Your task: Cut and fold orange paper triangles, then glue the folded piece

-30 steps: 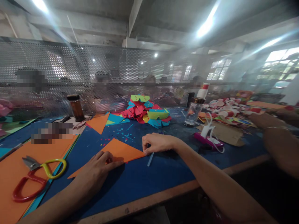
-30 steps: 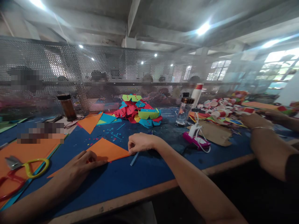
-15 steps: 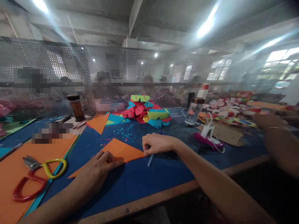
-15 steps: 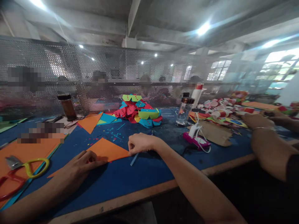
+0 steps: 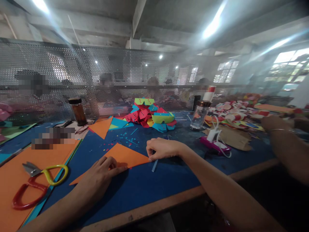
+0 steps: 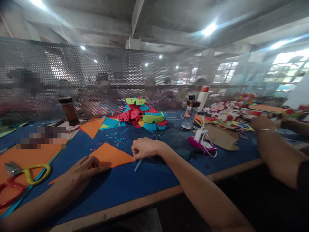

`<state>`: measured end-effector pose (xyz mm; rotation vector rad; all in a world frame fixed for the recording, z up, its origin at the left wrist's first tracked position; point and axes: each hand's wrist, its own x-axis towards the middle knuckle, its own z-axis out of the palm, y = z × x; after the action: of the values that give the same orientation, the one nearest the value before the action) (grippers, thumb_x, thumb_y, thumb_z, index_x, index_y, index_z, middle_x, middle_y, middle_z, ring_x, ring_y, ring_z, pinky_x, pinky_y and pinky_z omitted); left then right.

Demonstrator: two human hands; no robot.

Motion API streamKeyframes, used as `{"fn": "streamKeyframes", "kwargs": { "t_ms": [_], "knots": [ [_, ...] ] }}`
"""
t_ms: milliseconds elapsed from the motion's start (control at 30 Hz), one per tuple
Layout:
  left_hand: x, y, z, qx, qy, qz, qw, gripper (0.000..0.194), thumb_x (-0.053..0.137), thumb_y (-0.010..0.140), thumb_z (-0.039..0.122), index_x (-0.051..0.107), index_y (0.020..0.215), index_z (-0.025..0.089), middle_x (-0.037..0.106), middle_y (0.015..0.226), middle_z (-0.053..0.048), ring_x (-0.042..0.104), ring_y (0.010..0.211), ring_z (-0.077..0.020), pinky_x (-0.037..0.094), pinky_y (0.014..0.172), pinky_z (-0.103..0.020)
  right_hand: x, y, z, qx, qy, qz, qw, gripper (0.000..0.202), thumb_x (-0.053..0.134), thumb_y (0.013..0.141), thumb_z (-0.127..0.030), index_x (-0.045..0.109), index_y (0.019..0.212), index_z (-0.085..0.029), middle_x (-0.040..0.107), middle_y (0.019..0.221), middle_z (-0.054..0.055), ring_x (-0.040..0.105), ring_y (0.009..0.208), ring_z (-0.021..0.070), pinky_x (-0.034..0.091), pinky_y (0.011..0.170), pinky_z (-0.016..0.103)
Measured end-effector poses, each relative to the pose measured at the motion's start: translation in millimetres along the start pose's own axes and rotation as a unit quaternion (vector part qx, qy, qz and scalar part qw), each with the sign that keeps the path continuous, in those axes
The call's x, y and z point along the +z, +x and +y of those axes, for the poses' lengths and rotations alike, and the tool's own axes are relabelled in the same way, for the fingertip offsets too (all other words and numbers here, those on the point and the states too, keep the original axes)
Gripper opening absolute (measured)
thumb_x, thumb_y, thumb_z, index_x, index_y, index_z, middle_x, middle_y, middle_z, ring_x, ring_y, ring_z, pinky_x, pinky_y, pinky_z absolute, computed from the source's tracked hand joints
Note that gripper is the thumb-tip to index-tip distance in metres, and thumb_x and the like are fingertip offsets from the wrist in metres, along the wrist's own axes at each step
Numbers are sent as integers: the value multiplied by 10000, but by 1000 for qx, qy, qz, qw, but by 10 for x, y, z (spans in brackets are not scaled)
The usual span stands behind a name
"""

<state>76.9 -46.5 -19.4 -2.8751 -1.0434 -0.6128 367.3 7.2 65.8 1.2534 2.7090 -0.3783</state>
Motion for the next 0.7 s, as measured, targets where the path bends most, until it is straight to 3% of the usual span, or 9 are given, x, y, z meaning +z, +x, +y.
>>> {"fn": "streamKeyframes", "kwargs": {
  "t_ms": [267, 500, 700],
  "knots": [
    [-16, 4, 21, 8, 15, 25, 1000, 524, 387, 925, 52, 557, 1298, 377, 538, 969, -42, 533, 848, -204, 486, 764, -365, -11, -16, 67, -34, 24, -7, 999, 135, 715, 775, -253, 680, 891, -192, 586, 959, 34, 569, 887, 191, 383, 715, 263],
    [-1, 6, 1, 10, 18, 23, 1000, 539, 361, 928, 43, 545, 1305, 381, 523, 973, -44, 525, 854, -208, 482, 770, -372, -58, -56, 81, -56, 52, -5, 997, 114, 692, 754, -158, 693, 866, -177, 599, 956, 44, 585, 887, 194, 413, 715, 261],
    [4, 6, 11, 0, 9, 12, 1000, 511, 372, 927, 41, 568, 1284, 350, 524, 972, -47, 517, 861, -204, 472, 781, -358, -126, -44, -133, -77, 83, 51, 992, 167, 596, 862, -226, 676, 998, -171, 634, 1062, 69, 586, 989, 196, 429, 836, 279]
  ]
}}
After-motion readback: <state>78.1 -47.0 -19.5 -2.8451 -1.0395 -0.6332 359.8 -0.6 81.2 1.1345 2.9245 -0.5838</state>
